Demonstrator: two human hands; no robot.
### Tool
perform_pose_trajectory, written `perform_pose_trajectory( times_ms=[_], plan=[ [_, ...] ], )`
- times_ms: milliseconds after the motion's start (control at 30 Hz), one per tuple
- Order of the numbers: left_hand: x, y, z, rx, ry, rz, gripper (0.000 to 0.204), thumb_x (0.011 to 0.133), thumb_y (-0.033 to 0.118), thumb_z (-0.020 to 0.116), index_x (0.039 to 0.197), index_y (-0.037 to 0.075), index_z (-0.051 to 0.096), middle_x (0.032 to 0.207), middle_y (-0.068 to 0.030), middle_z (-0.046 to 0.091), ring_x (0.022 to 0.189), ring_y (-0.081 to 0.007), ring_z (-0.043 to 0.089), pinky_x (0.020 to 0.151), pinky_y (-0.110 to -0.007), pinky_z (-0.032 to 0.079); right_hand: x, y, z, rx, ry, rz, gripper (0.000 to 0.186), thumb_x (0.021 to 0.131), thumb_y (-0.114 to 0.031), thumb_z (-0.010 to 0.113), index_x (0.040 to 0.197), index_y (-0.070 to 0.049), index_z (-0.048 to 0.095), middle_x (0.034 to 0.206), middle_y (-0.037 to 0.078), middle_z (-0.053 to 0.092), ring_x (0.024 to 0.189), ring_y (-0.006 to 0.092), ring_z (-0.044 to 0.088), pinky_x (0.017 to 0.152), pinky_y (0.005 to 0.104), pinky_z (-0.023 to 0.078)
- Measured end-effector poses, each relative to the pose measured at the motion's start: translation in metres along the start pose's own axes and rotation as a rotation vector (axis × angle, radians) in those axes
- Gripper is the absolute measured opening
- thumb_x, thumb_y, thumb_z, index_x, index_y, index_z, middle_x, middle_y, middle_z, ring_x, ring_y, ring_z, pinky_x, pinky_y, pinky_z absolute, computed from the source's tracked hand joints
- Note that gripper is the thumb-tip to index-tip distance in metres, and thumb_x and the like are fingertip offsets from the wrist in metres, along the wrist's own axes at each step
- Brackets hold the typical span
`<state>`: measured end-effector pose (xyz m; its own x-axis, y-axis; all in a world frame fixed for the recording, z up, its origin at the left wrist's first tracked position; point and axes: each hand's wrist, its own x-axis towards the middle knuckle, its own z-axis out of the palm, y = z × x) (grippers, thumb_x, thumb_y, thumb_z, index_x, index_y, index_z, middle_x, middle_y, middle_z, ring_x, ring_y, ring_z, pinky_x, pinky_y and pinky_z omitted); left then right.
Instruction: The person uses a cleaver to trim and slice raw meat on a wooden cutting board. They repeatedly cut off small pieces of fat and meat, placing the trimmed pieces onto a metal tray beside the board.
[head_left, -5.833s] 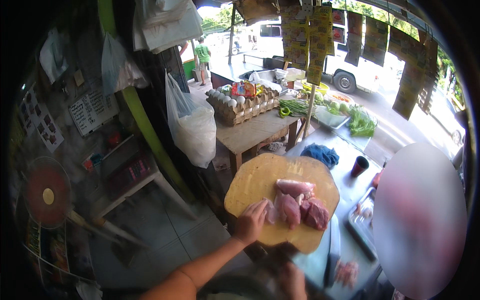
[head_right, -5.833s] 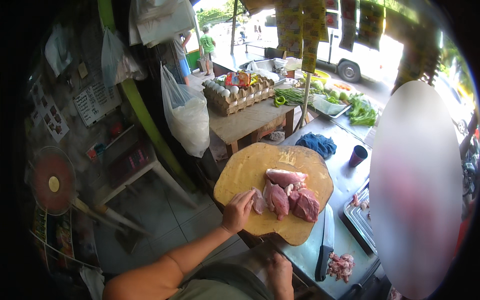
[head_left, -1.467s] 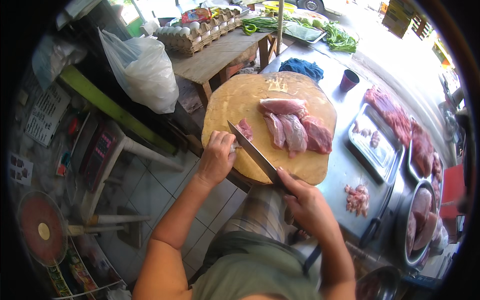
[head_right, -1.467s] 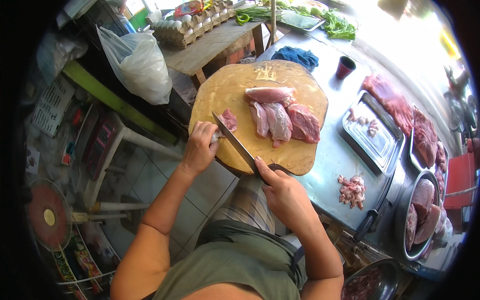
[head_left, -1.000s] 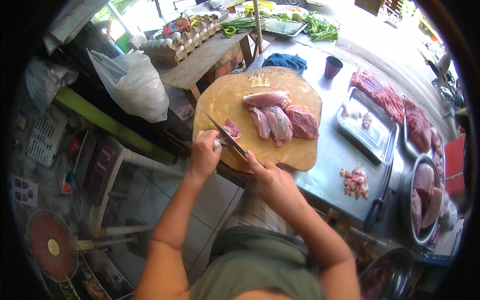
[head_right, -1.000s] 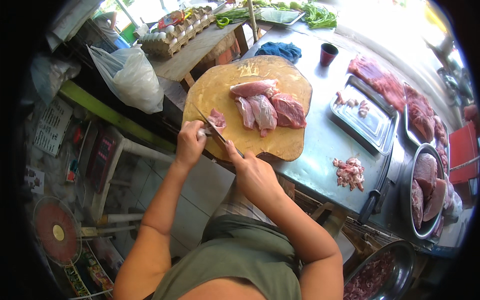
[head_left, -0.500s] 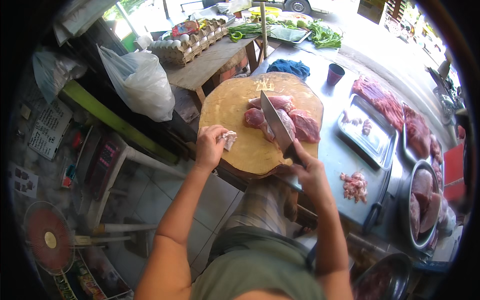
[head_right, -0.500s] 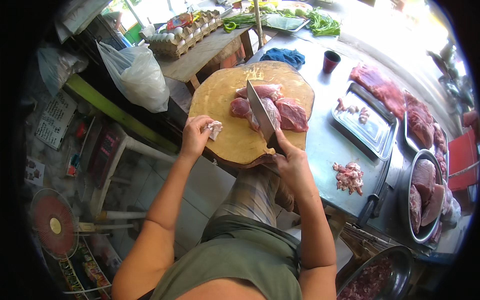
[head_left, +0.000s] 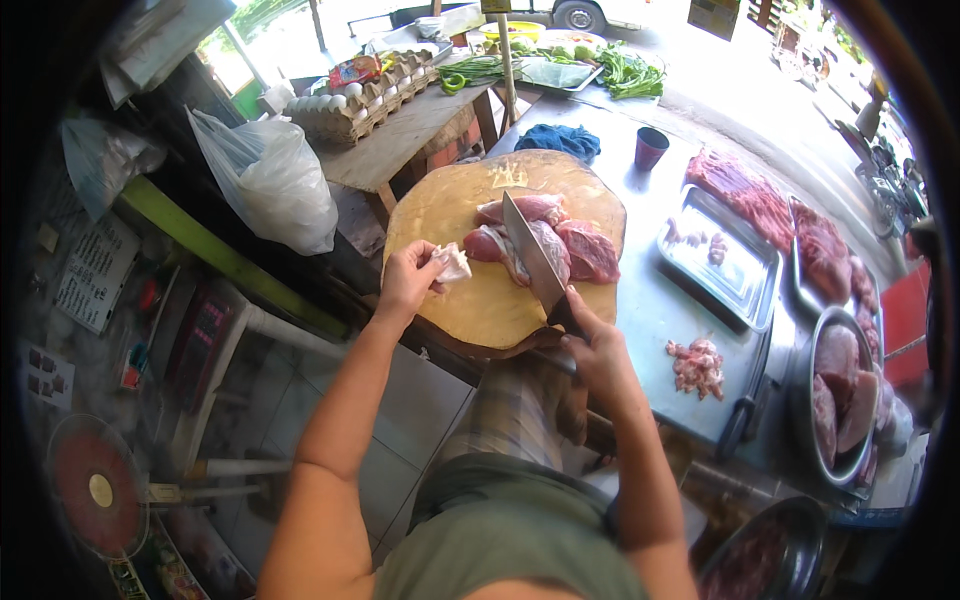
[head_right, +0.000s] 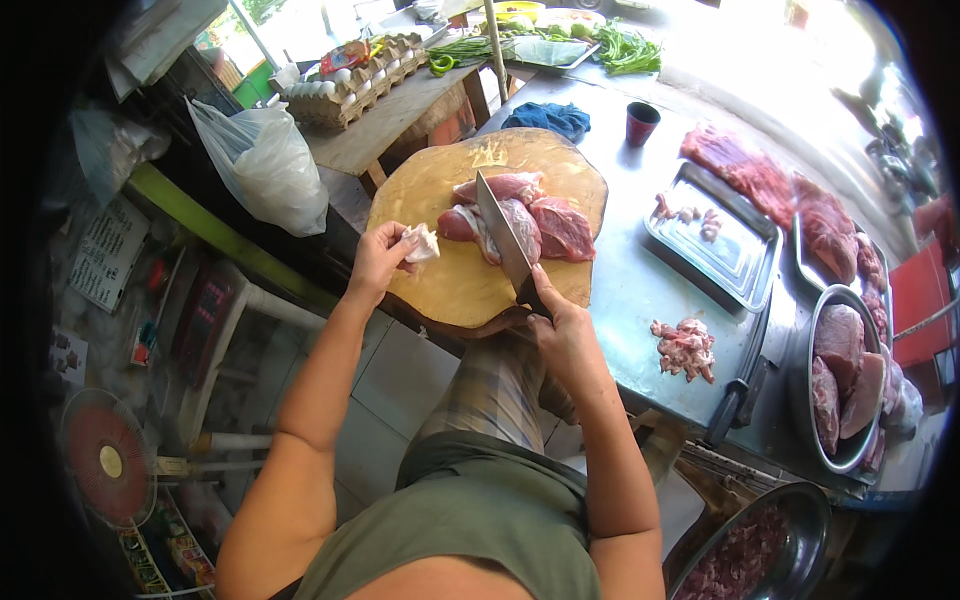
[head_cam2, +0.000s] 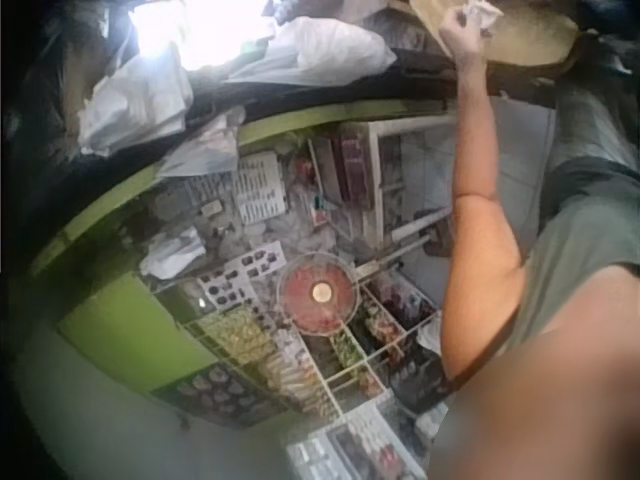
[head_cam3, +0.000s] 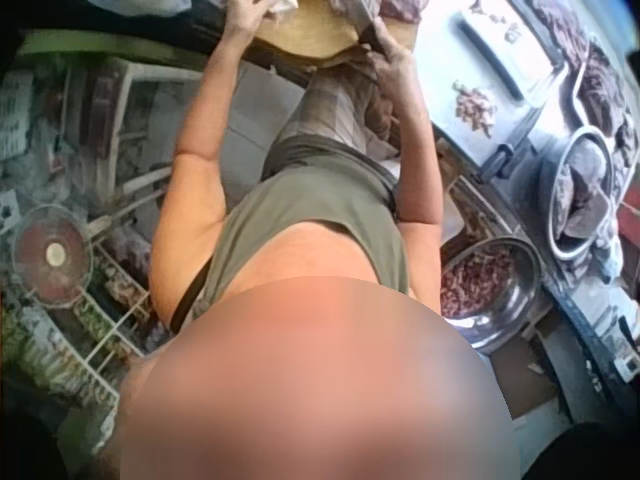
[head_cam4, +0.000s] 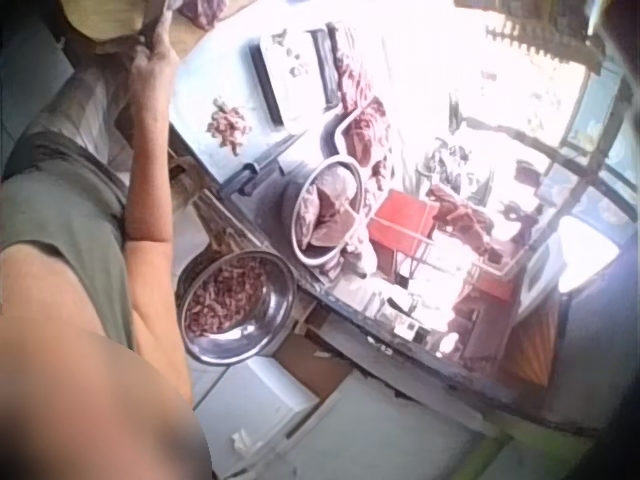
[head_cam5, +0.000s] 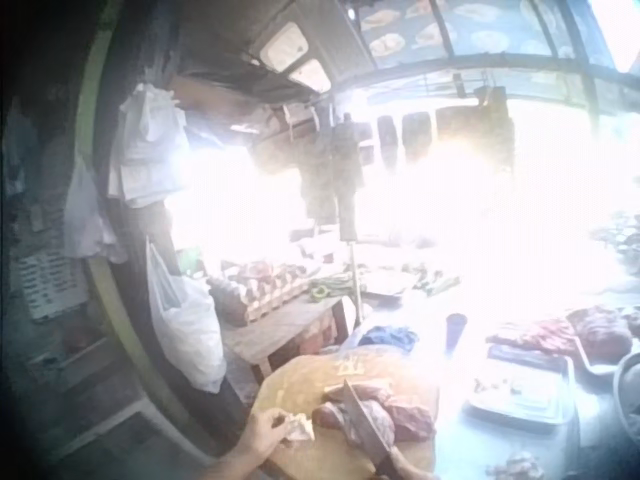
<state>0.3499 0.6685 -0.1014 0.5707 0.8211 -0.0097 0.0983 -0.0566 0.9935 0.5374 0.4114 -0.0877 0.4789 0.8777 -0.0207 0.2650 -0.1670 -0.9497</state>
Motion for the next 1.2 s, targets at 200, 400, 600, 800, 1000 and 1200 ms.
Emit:
perform_pose_trajectory(
  times_ms=[200, 400, 600, 800, 1000, 1200],
  plan=[
    [-0.007, 0.001, 0.01, 0.643, 0.073, 0.143, 0.02, 0.091, 0.016, 0.075, 0.088, -0.004, 0.072, 0.071, -0.0138, 0.07, 0.066, -0.0194, 0.069, 0.064, -0.036, 0.053, -0.005, 0.004, 0.001, 0.023, 0.018, -0.037, 0.065, 0.09, 0.005, 0.06, 0.153, -0.004, 0.047, 0.134, 0.027, 0.065, 0.126, 0.0257, 0.064, 0.109, 0.0319, 0.043],
    [-0.002, -0.003, 0.002, 0.581, -0.104, 0.341, 0.037, 0.087, 0.007, 0.073, 0.123, 0.002, 0.068, 0.095, -0.0163, 0.071, 0.084, -0.0232, 0.072, 0.077, -0.034, 0.056, -0.005, 0.015, 0.003, 0.044, 0.029, -0.033, 0.065, 0.09, 0.005, 0.061, 0.153, -0.004, 0.047, 0.135, 0.023, 0.067, 0.124, 0.0202, 0.062, 0.109, 0.0302, 0.042],
    [0.004, -0.005, 0.006, 0.697, -0.167, 0.337, 0.023, 0.081, 0.014, 0.075, 0.098, 0.0, 0.072, 0.094, -0.0219, 0.072, 0.087, -0.0349, 0.071, 0.081, -0.041, 0.055, -0.005, 0.013, 0.004, -0.06, 0.04, -0.01, 0.065, 0.09, 0.005, 0.062, 0.153, -0.007, 0.049, 0.138, 0.023, 0.065, 0.124, 0.0217, 0.063, 0.106, 0.0334, 0.046],
    [-0.004, 0.011, 0.011, 0.747, -0.043, 0.099, 0.026, 0.084, 0.019, 0.079, 0.094, -0.004, 0.071, 0.083, -0.0206, 0.072, 0.078, -0.0272, 0.073, 0.071, -0.036, 0.056, -0.008, 0.013, 0.005, -0.043, 0.049, -0.051, 0.065, 0.09, 0.005, 0.06, 0.153, -0.007, 0.048, 0.139, 0.025, 0.063, 0.124, 0.0222, 0.063, 0.107, 0.0339, 0.045],
    [-0.021, 0.006, 0.001, 0.235, -0.044, -0.085, 0.011, 0.093, 0.005, 0.072, 0.096, -0.005, 0.072, 0.086, -0.0119, 0.074, 0.081, -0.0113, 0.071, 0.071, -0.025, 0.058, -0.008, 0.007, 0.005, -0.099, 0.06, -0.059, 0.065, 0.089, 0.005, 0.06, 0.153, -0.004, 0.047, 0.135, 0.031, 0.062, 0.124, 0.0317, 0.065, 0.106, 0.0362, 0.046],
    [-0.028, -0.01, 0.0, 0.273, -0.044, 0.136, 0.016, 0.087, -0.003, 0.073, 0.102, -0.008, 0.07, 0.087, -0.0133, 0.074, 0.083, -0.013, 0.072, 0.074, -0.027, 0.059, -0.029, -0.026, 0.016, -0.268, 0.064, -0.168, 0.065, 0.09, 0.004, 0.058, 0.153, -0.003, 0.045, 0.108, 0.031, 0.065, 0.101, 0.0451, 0.065, 0.094, 0.0446, 0.05]
  ],
)
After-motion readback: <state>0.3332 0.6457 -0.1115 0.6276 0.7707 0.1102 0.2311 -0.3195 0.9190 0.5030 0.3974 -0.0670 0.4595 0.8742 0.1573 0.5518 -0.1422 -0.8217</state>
